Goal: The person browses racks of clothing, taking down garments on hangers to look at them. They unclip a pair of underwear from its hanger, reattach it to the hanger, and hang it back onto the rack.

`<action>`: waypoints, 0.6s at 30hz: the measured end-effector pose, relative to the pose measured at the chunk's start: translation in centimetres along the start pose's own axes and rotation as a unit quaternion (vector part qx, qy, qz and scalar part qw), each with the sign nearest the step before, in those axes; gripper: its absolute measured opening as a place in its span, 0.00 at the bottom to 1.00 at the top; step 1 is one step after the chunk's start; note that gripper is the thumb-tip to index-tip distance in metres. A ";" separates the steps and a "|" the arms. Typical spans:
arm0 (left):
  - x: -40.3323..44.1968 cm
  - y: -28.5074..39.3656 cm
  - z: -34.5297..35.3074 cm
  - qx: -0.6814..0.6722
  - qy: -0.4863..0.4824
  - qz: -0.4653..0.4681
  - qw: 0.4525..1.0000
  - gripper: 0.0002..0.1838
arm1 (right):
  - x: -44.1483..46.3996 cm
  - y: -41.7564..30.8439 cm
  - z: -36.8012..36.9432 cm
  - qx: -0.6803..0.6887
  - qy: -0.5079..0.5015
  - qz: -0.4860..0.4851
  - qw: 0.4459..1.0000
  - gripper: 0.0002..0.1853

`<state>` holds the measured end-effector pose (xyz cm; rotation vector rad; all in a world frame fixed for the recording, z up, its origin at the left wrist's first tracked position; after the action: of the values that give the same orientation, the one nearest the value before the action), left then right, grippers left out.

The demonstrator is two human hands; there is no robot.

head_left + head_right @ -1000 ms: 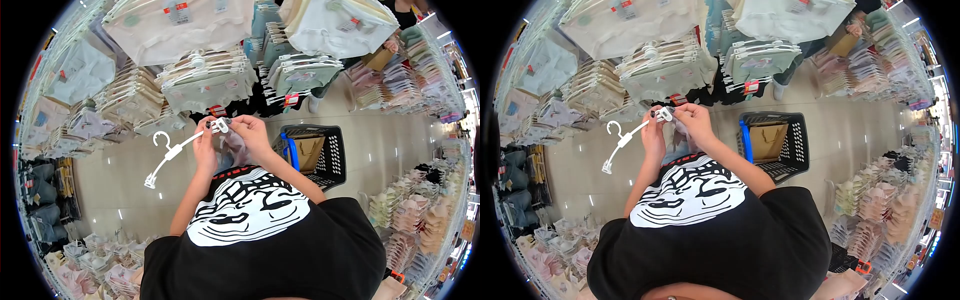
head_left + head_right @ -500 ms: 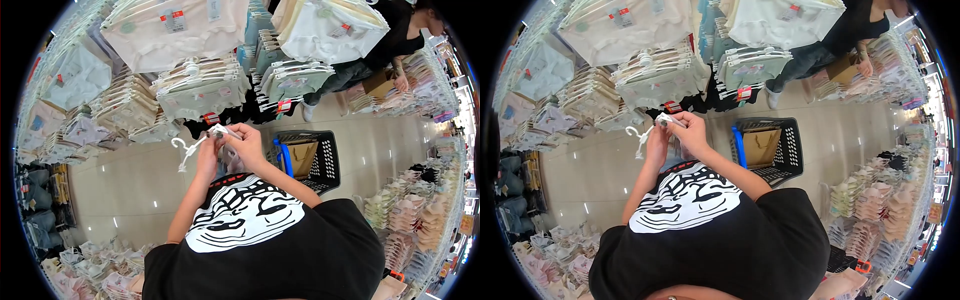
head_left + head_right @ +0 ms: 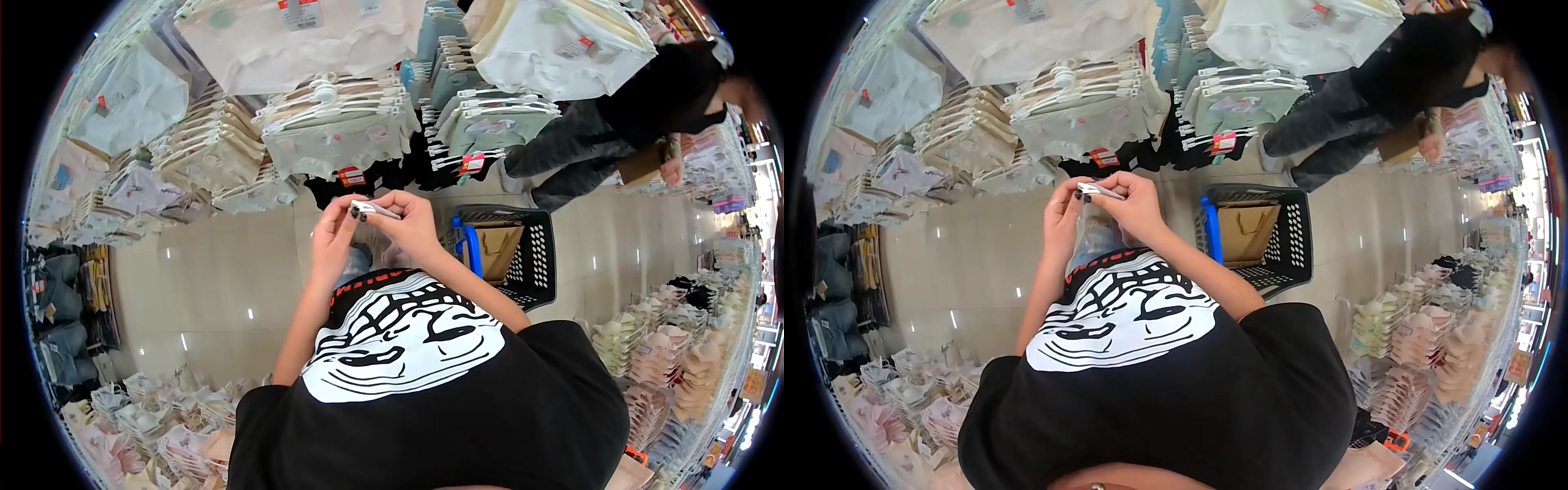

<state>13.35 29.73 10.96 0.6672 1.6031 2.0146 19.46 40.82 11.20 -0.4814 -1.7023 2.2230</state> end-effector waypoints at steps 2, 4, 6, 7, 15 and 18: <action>0.0 0.1 -0.1 0.008 -0.019 -0.005 1.000 0.09 | -0.3 -0.3 -0.1 0.013 -0.008 0.034 0.999 0.06; -0.1 0.0 -0.3 0.020 -0.022 -0.003 1.000 0.09 | -0.3 -0.8 -0.2 -0.003 -0.017 0.025 1.000 0.08; -0.2 0.5 0.1 0.038 -0.016 0.024 0.999 0.09 | 0.0 -1.2 -0.5 -0.042 -0.041 0.023 0.998 0.10; -0.2 0.8 0.3 0.045 -0.016 0.024 0.999 0.09 | -0.1 -1.5 -0.7 -0.033 -0.062 0.033 0.997 0.10; -0.4 1.5 -0.3 0.060 0.029 0.060 0.996 0.07 | -1.2 -3.7 -4.9 -0.245 -0.100 -0.084 0.961 0.25; -0.9 1.5 -2.0 0.071 0.053 0.038 0.995 0.07 | -3.2 0.8 -12.3 -0.485 0.163 -0.080 0.855 0.27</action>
<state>12.68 27.31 12.00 0.6922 1.8226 2.0342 27.71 49.92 7.68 -0.8223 -2.4274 0.9339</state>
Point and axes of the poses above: each hand's wrist, its own x-axis towards the middle knuckle, its own z-axis out of the palm, y = z × x, the point moved 4 cm from there along x, towards the middle knuckle
